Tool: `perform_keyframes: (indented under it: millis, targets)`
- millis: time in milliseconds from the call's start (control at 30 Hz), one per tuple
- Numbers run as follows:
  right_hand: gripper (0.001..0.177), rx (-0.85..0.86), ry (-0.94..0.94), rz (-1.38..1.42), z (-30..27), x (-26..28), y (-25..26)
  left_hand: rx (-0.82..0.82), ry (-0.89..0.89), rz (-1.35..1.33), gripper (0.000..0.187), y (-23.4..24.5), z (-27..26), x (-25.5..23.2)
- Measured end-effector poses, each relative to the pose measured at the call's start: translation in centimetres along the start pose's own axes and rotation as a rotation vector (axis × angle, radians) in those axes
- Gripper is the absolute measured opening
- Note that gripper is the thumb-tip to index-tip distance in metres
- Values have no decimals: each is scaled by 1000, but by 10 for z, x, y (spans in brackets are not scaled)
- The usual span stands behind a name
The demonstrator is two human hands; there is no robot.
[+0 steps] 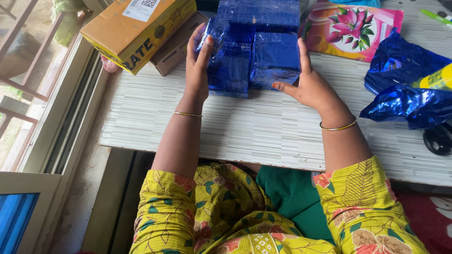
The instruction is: The person wraps a small cardboard box with blue metallic paper. They smooth the paper, fold the edges, and secure the package with clear tape and scissors. The wrapped box is placed on the table.
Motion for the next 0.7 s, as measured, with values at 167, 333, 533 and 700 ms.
perform_keyframes:
  millis: [167, 333, 533, 700]
  targets:
    - [113, 75, -279, -10, -1, 5, 7, 142, -18, 157, 79, -6, -1, -15]
    - [112, 27, -165, -84, 1, 15, 18, 39, 95, 176, 80, 8, 2, -19]
    - [109, 106, -331, -90, -4, 5, 22, 77, 142, 242, 82, 3, 0, -12]
    - [108, 20, -91, -32, -2, 18, 17, -28, 319, 204, 79, 14, -2, -6]
Point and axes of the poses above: each hand's wrist, its own z-axis towards the middle knuckle, its own y-axis out of the back of the hand, x = y × z, the point moved 6 cm from there along z, towards the middle knuckle, and after that the axes turned 4 degrees about -y, right-handed, at the moved point
